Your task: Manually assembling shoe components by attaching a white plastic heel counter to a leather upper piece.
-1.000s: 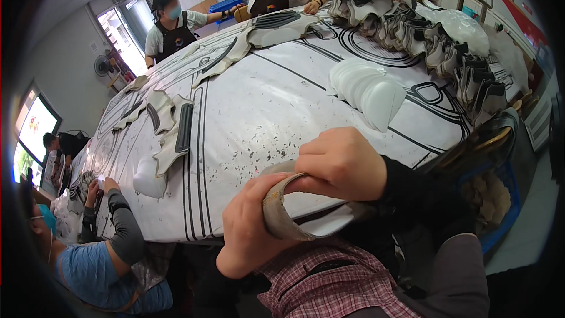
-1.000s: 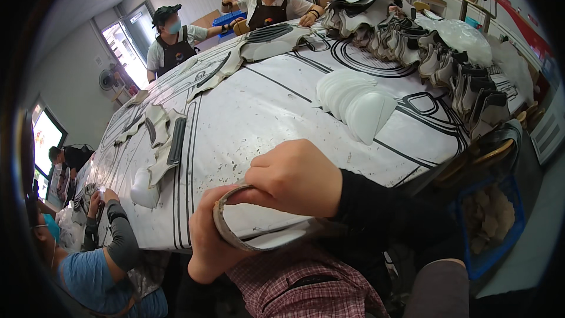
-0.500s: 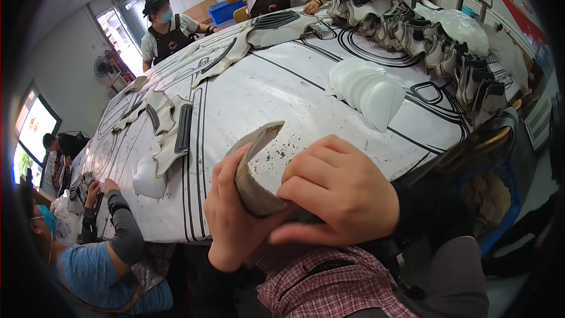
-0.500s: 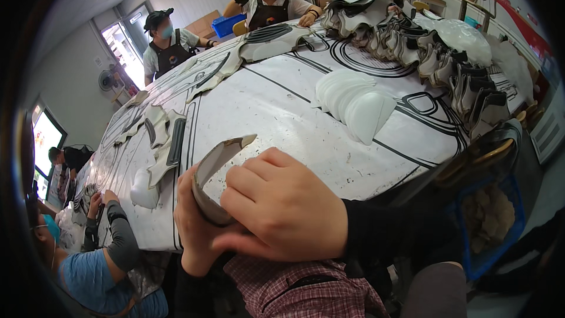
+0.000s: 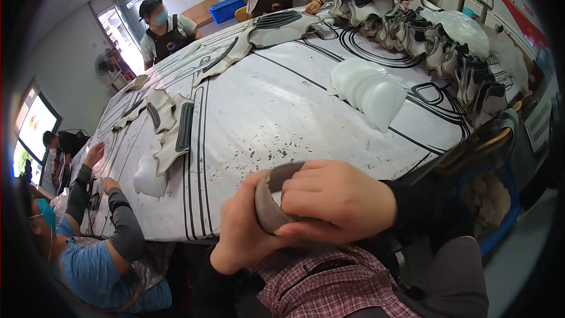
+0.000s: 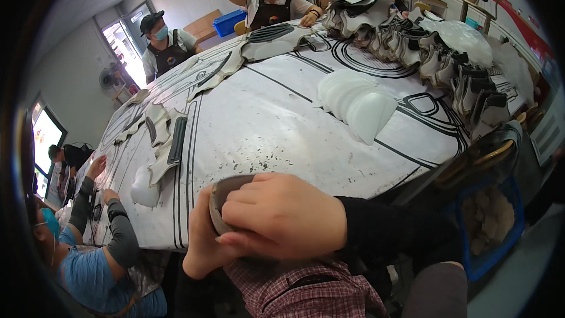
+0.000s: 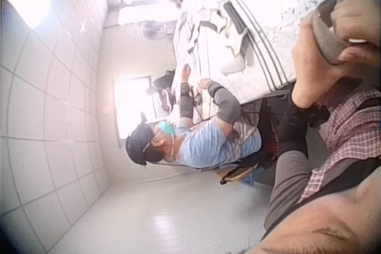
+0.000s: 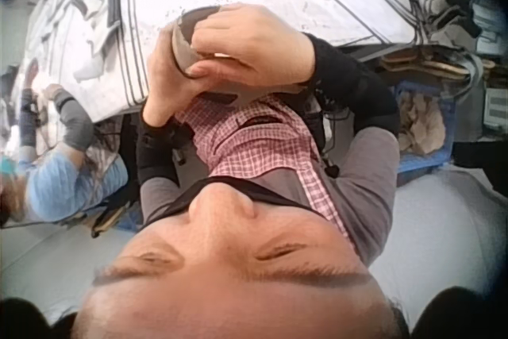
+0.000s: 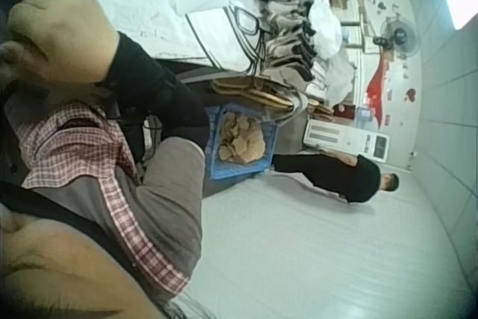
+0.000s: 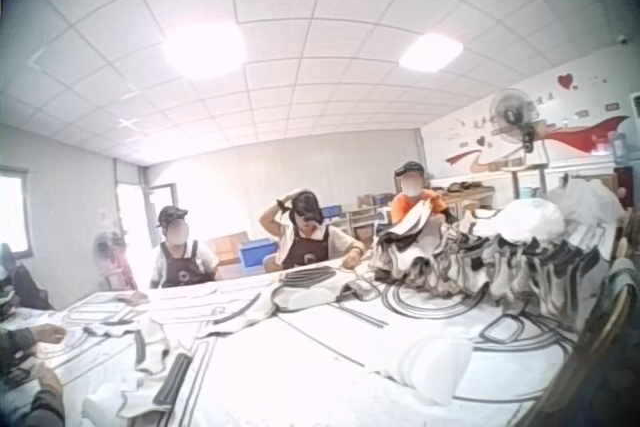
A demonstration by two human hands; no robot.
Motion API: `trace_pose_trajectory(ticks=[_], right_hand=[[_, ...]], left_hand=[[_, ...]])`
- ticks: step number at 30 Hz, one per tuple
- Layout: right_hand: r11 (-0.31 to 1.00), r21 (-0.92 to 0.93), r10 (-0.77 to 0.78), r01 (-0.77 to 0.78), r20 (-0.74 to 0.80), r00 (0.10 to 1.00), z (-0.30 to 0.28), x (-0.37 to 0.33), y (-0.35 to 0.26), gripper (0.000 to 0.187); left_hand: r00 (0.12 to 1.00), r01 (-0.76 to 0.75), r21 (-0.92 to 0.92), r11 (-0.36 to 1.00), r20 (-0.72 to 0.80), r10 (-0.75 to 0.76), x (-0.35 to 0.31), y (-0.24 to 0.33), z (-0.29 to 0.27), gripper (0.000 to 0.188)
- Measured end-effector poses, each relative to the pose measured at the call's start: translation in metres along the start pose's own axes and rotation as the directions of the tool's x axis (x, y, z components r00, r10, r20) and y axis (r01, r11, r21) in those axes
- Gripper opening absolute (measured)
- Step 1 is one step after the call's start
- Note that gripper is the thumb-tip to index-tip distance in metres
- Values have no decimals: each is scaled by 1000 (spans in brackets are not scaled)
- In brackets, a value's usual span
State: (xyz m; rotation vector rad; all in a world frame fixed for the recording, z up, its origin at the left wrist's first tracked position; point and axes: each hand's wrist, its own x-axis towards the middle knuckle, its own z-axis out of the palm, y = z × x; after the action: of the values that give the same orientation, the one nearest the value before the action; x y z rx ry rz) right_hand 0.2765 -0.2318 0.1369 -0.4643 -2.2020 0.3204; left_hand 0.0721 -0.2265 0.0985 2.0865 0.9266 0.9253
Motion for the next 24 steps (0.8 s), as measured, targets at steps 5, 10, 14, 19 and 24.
trace_pose_trajectory(ticks=[5,10,14,19,24], right_hand=[[981,-12,192,-192,72,979,-18,7,-4,28],[974,-82,217,-211,74,973,-18,1,1,27],[992,91,62,-82,201,978,-16,-7,6,23],[965,13,262,-264,87,961,-6,0,-4,30],[872,442,295,-209,-134,946,29,10,-23,40]], left_hand=[[822,-267,586,765,-275,498,19,11,8,91],[890,-322,364,874,-199,410,16,19,2,69],[749,-405,642,651,-175,639,22,20,-17,45],[889,-221,102,970,-387,244,15,18,-7,34],[773,-397,-440,806,-633,35,10,1,66,35]])
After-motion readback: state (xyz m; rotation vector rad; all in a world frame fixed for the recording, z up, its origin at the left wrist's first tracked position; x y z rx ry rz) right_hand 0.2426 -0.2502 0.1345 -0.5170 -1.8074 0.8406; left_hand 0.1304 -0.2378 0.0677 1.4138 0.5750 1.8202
